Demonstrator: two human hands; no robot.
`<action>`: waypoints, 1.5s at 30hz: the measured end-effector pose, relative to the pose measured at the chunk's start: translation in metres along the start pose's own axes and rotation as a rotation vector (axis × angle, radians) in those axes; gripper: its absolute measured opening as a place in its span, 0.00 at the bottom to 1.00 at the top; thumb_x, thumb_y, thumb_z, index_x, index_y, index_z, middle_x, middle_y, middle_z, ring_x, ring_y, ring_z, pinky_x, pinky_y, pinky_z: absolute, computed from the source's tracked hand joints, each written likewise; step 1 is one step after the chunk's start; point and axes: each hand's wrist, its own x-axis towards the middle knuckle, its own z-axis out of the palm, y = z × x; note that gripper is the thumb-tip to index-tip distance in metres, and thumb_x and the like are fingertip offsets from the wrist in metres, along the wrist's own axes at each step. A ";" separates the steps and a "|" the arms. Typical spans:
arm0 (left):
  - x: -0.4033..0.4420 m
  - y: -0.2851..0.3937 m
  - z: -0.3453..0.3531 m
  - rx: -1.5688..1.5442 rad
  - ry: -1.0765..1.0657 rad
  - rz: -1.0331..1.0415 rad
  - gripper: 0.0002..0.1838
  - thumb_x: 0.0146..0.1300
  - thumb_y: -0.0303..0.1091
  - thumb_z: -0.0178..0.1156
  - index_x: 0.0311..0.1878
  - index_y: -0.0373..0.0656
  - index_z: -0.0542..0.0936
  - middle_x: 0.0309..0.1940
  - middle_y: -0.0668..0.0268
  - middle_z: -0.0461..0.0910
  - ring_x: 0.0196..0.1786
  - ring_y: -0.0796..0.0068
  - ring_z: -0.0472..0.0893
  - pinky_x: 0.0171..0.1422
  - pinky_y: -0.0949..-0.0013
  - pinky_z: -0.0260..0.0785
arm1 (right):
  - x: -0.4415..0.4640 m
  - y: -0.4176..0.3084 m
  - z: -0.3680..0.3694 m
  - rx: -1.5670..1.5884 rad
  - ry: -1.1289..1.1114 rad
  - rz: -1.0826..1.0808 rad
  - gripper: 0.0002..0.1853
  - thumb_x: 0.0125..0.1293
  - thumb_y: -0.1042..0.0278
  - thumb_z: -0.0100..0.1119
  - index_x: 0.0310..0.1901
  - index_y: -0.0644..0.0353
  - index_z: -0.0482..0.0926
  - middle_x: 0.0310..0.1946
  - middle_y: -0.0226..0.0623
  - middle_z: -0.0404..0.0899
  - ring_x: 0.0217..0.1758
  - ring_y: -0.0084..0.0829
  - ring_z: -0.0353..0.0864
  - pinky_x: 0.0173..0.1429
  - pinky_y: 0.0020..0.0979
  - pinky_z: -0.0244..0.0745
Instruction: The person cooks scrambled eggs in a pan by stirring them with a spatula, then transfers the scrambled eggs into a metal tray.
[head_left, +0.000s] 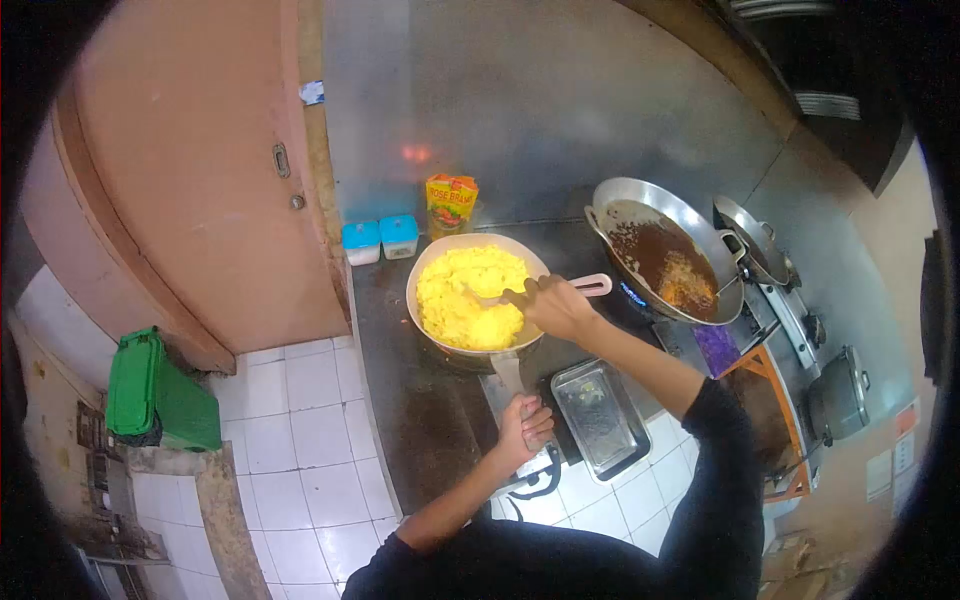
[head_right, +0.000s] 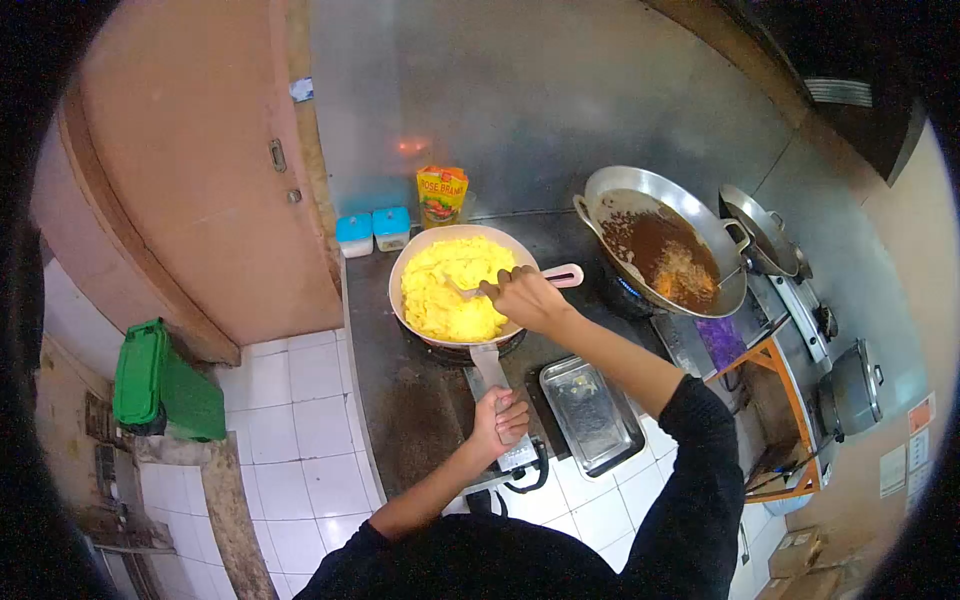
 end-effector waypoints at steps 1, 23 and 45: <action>0.000 -0.002 0.003 -0.007 -0.004 0.002 0.14 0.57 0.38 0.47 0.16 0.50 0.65 0.05 0.76 0.54 0.07 0.84 0.53 0.11 0.79 0.46 | -0.001 0.001 -0.010 -0.010 0.011 -0.055 0.16 0.53 0.68 0.51 0.45 0.55 0.75 0.23 0.34 0.75 0.25 0.30 0.78 0.29 0.28 0.69; -0.017 0.004 0.031 -0.012 0.178 0.037 0.14 0.56 0.39 0.48 0.16 0.52 0.64 0.06 0.77 0.52 0.08 0.84 0.52 0.12 0.78 0.46 | 0.013 -0.019 0.088 -0.358 -0.322 0.721 0.11 0.53 0.66 0.52 0.39 0.55 0.76 0.23 0.35 0.75 0.26 0.32 0.78 0.26 0.31 0.71; -0.062 0.060 0.027 0.216 0.301 -0.157 0.13 0.59 0.38 0.46 0.19 0.50 0.65 0.06 0.78 0.52 0.07 0.87 0.52 0.08 0.81 0.46 | 0.007 0.073 -0.026 0.133 0.108 -0.065 0.18 0.49 0.72 0.52 0.42 0.40 0.79 0.25 0.29 0.72 0.36 0.29 0.71 0.46 0.33 0.59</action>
